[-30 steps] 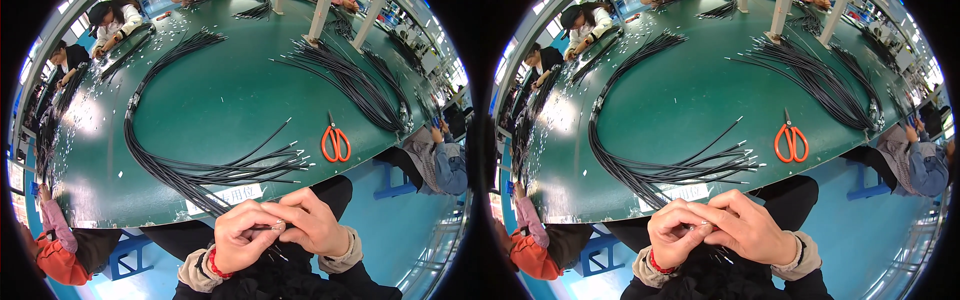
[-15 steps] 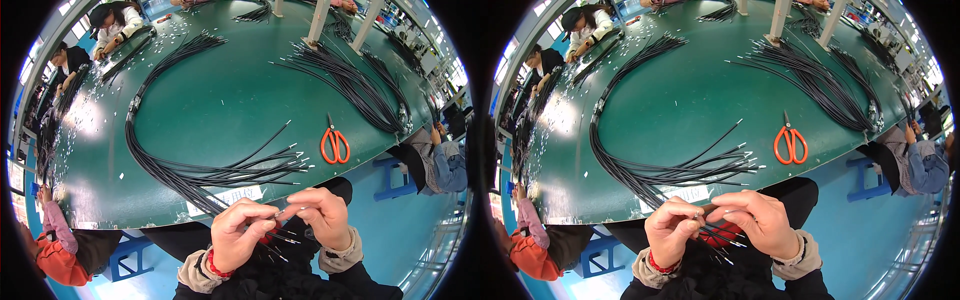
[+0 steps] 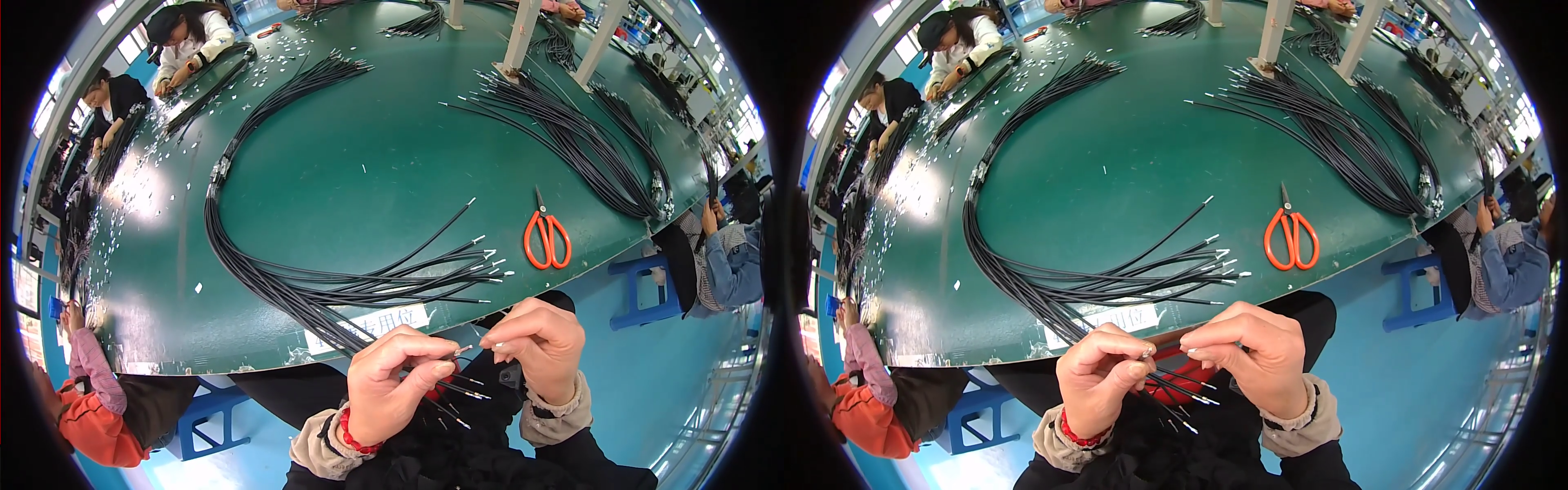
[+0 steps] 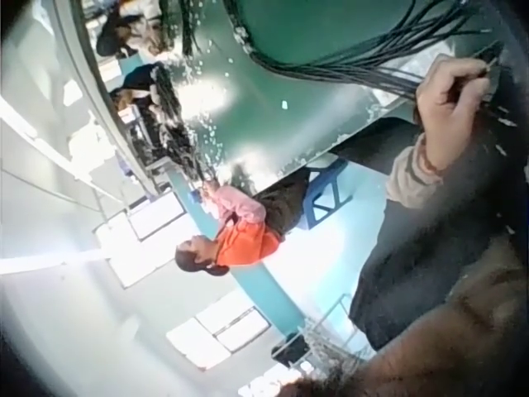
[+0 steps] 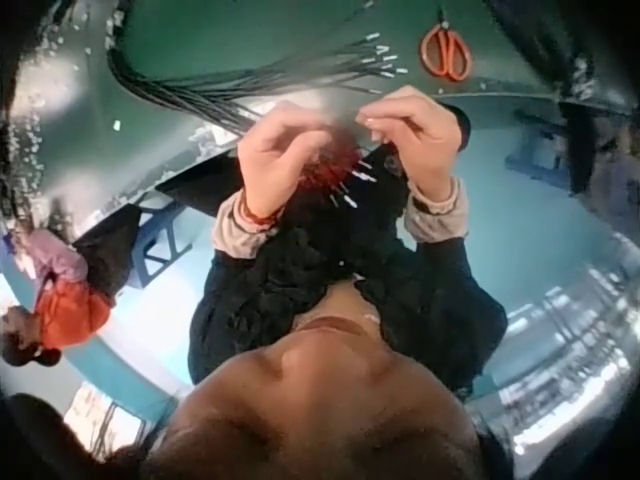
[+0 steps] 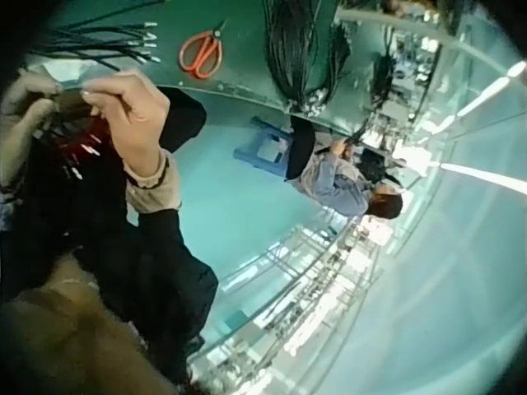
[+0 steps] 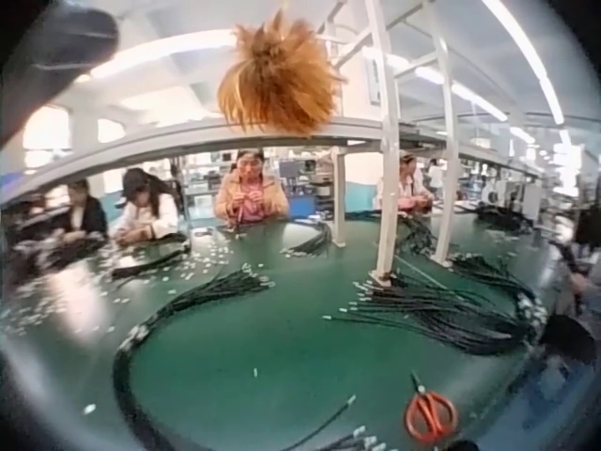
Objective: The person assembles a wire harness by picking up individual wires and sliding small white sleeves over their metal tips. After positioning each sleeve, they set the wire back into the bundle on the table.
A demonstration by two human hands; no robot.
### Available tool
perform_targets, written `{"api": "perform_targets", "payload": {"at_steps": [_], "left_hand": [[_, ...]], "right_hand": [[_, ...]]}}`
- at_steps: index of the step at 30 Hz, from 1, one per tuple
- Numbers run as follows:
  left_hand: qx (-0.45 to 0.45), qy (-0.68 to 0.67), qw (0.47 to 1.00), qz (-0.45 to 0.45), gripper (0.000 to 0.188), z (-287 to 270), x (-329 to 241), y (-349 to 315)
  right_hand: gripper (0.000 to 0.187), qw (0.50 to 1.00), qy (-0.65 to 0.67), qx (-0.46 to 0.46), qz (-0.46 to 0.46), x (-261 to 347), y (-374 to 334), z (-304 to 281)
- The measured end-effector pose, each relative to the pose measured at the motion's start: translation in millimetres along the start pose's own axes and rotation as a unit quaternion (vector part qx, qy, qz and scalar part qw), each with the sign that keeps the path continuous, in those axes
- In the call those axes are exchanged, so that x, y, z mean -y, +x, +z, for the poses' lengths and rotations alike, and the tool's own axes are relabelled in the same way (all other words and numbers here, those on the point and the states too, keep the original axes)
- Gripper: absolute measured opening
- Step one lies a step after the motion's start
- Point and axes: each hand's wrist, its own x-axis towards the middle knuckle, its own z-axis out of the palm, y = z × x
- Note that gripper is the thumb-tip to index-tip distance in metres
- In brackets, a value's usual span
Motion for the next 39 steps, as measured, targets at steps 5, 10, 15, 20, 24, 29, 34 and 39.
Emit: {"api": "perform_targets", "payload": {"at_steps": [5,10,15,20,24,29,34,39], "left_hand": [[0.005,0.016,1.0,0.004,0.011,2,1,2],[-0.001,0.029,1.0,-0.001,0.012,3,2,3],[-0.014,0.07,0.997,0.016,0.016,3,1,3],[-0.029,0.128,0.989,0.068,0.019,2,2,1],[-0.047,0.171,0.979,0.104,0.02,3,1,0],[-0.079,0.191,0.966,0.157,0.026,5,4,0],[-0.087,0.19,0.965,0.159,0.025,8,4,-1],[-0.09,0.209,0.958,0.174,0.027,10,5,0]], "right_hand": [[0.007,0.998,0.009,0.024,0.063,1,-2,-1],[0.016,0.998,-0.01,0.016,0.066,-4,-2,1],[0.026,0.997,-0.03,0.061,-0.028,-11,3,3],[0.03,0.993,-0.019,0.082,-0.085,-15,5,8],[0.03,0.993,-0.027,0.085,-0.078,-13,6,11],[0.026,0.995,-0.036,0.076,-0.051,-11,5,13],[0.023,0.996,-0.035,0.073,-0.049,-9,6,13],[0.022,0.995,-0.03,0.076,-0.049,-10,7,11]]}}
